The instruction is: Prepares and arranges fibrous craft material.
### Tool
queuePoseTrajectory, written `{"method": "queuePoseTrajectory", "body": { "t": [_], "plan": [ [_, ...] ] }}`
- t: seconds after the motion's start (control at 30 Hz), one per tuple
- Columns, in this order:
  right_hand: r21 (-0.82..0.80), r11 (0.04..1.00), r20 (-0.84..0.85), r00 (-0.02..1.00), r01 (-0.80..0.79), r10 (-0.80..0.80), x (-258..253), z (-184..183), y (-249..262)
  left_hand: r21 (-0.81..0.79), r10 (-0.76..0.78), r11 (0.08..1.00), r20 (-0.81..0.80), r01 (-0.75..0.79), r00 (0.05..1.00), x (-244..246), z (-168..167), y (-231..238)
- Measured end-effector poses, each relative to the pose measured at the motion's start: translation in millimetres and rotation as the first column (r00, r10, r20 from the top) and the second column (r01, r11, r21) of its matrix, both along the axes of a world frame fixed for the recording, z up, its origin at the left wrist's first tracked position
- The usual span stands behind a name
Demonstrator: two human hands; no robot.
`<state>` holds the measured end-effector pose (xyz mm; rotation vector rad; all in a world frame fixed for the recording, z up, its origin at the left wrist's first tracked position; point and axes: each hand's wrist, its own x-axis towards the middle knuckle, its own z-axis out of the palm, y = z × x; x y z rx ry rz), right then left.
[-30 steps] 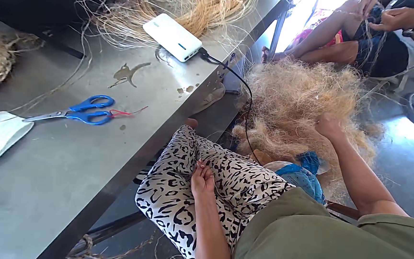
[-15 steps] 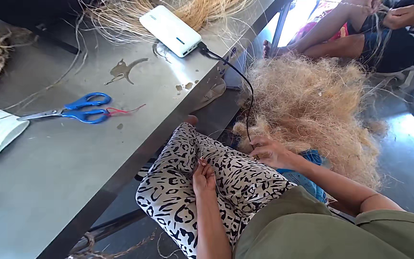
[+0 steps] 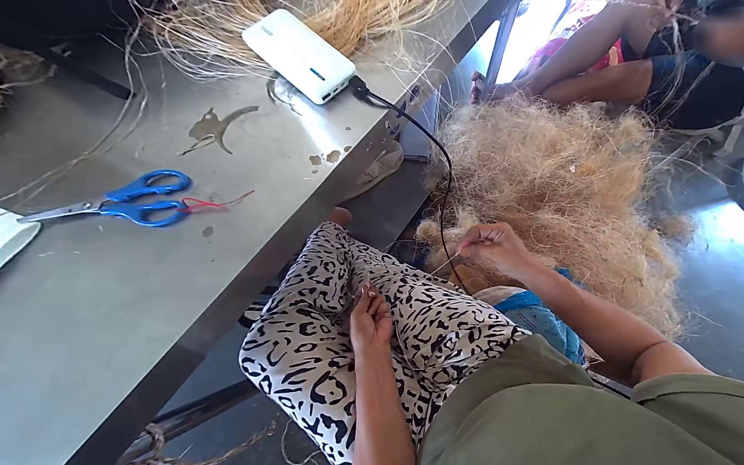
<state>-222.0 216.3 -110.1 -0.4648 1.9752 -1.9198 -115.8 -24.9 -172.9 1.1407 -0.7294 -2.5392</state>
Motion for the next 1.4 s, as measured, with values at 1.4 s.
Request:
{"method": "queuePoseTrajectory", "body": {
  "t": [1.4],
  "plan": [
    [-0.061, 0.991, 0.433, 0.898, 0.117, -0.079, 11, 5, -41, -0.539, -0.176, 0.833, -0.046, 0.124, 0.983, 9, 26, 31]
  ]
}}
